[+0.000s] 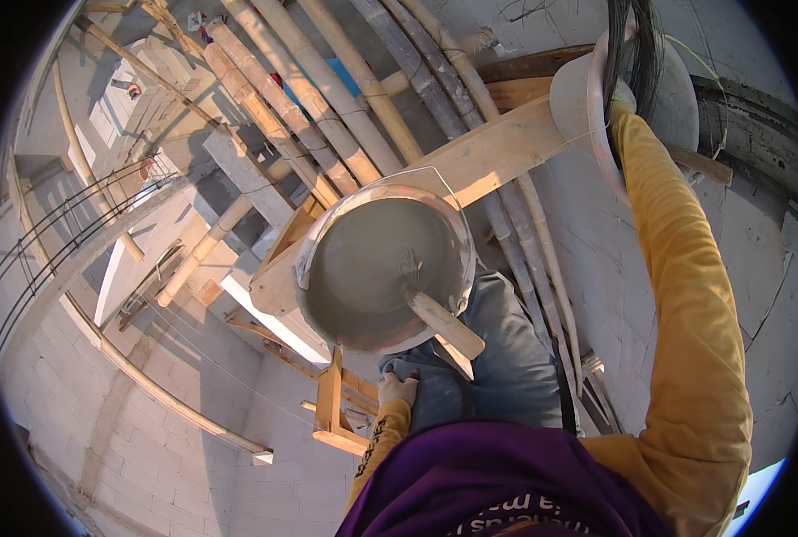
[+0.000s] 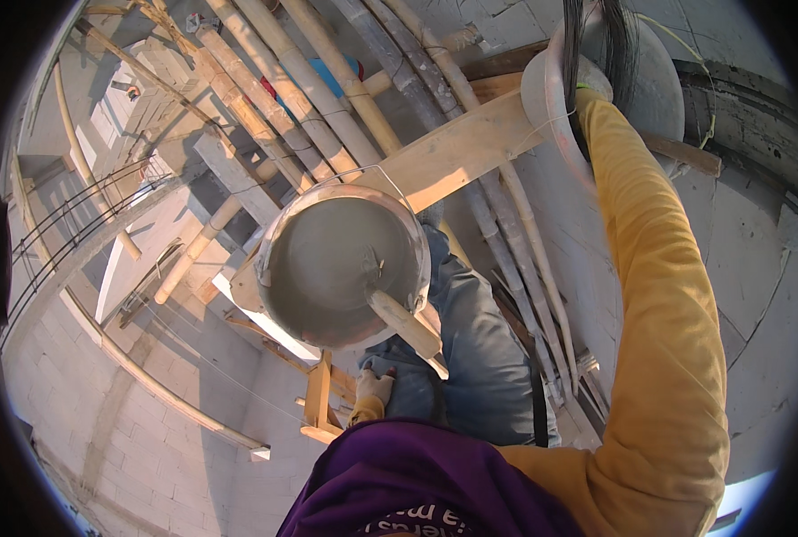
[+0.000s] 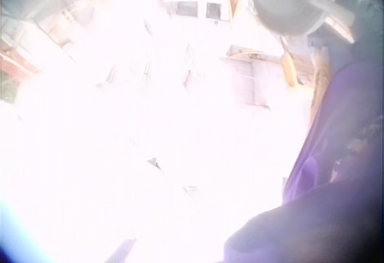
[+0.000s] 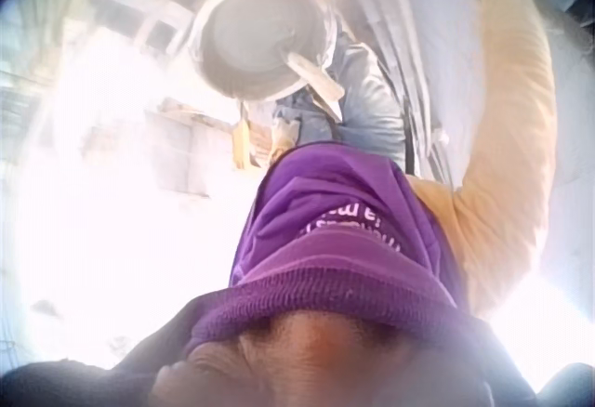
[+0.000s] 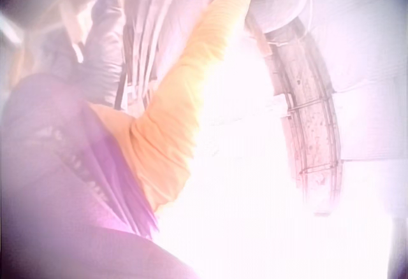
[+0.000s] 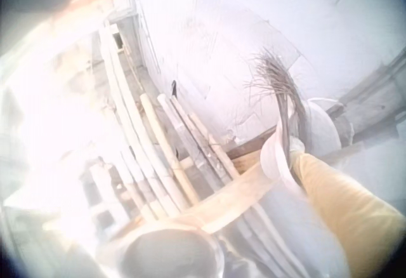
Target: The person applies mortar to a lightweight concrete block using a trowel and places the block onto a wall surface guided by a string line.
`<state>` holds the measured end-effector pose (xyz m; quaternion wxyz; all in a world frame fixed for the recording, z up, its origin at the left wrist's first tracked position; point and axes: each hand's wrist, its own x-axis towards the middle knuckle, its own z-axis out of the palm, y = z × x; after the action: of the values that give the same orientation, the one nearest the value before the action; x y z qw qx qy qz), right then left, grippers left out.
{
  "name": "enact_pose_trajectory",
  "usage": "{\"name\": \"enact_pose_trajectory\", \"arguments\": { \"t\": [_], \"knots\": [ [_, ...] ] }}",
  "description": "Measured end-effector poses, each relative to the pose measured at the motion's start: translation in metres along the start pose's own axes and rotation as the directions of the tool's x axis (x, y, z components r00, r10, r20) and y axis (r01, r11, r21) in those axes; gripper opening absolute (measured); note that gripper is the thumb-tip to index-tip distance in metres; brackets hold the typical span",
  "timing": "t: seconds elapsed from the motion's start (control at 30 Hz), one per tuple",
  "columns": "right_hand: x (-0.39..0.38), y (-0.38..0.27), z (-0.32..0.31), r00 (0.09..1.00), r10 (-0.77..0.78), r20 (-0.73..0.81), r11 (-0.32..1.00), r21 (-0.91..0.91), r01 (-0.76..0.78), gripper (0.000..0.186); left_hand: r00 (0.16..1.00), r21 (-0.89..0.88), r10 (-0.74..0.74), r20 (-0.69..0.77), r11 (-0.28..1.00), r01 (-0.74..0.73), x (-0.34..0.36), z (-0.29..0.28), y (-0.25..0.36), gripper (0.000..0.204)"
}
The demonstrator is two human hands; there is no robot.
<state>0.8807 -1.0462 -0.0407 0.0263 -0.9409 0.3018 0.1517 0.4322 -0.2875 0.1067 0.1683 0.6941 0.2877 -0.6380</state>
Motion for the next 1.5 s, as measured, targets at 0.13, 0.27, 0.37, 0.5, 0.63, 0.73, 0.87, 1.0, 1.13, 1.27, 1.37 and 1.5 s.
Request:
{"name": "enact_pose_trajectory", "arguments": {
  "t": [0.13, 0.27, 0.37, 0.5, 0.63, 0.73, 0.87, 1.0, 1.13, 1.27, 1.37, 1.5],
  "knots": [
    [0.006, -0.057, 0.042, 0.992, 0.015, 0.128, 0.984, 0.173, -0.037, 0.054, 0.997, -0.006, -0.078, -0.019, 0.997, 0.078, -0.009, 0.009, 0.008, 0.090],
    [-0.008, -0.070, 0.023, 0.977, -0.047, 0.206, 0.998, 0.052, 0.037, 0.053, 0.992, -0.026, -0.122, 0.004, 0.992, 0.122, -0.007, 0.013, 0.008, 0.090],
    [-0.010, -0.096, 0.006, 0.969, -0.129, 0.209, 0.991, -0.010, 0.134, 0.051, 0.987, -0.077, -0.158, 0.015, 0.984, 0.159, -0.015, 0.019, 0.007, 0.089],
    [-0.009, -0.106, -0.012, 0.974, -0.191, 0.118, 0.979, -0.045, 0.197, 0.045, 0.982, -0.113, -0.186, 0.035, 0.975, 0.189, -0.027, -0.007, 0.018, 0.088],
    [-0.011, -0.124, -0.042, 0.971, -0.236, -0.048, 0.971, -0.044, 0.234, 0.040, 0.976, -0.129, -0.208, 0.061, 0.968, 0.215, -0.034, -0.016, 0.023, 0.089],
    [-0.024, -0.141, -0.059, 0.936, -0.267, -0.228, 0.962, -0.011, 0.272, 0.036, 0.976, -0.160, -0.206, 0.077, 0.963, 0.216, -0.028, 0.003, 0.013, 0.090],
    [-0.061, -0.160, -0.075, 0.851, -0.277, -0.447, 0.949, 0.012, 0.315, 0.031, 0.968, -0.170, -0.228, 0.103, 0.955, 0.243, -0.034, 0.001, 0.018, 0.091],
    [-0.090, -0.166, -0.082, 0.836, -0.304, -0.457, 0.933, 0.036, 0.359, 0.026, 0.973, -0.193, -0.220, 0.061, 0.954, 0.228, -0.035, 0.002, 0.013, 0.091],
    [-0.085, -0.129, -0.087, 0.879, -0.390, -0.275, 0.909, 0.037, 0.415, 0.022, 0.982, -0.204, -0.186, 0.029, 0.961, 0.188, -0.033, 0.000, 0.003, 0.090],
    [-0.106, -0.112, -0.108, 0.889, -0.452, -0.067, 0.891, 0.011, 0.454, 0.020, 0.987, -0.250, -0.158, 0.027, 0.955, 0.160, -0.032, 0.005, -0.010, 0.090],
    [-0.181, -0.164, -0.151, 0.891, -0.453, -0.038, 0.888, -0.101, 0.448, 0.023, 0.988, -0.267, -0.149, 0.038, 0.952, 0.153, -0.041, 0.000, -0.019, 0.088],
    [-0.235, -0.190, -0.194, 0.924, -0.382, -0.009, 0.878, -0.317, 0.360, 0.026, 0.988, -0.304, -0.150, -0.019, 0.943, 0.137, -0.031, 0.013, -0.036, 0.083]
  ]
}}
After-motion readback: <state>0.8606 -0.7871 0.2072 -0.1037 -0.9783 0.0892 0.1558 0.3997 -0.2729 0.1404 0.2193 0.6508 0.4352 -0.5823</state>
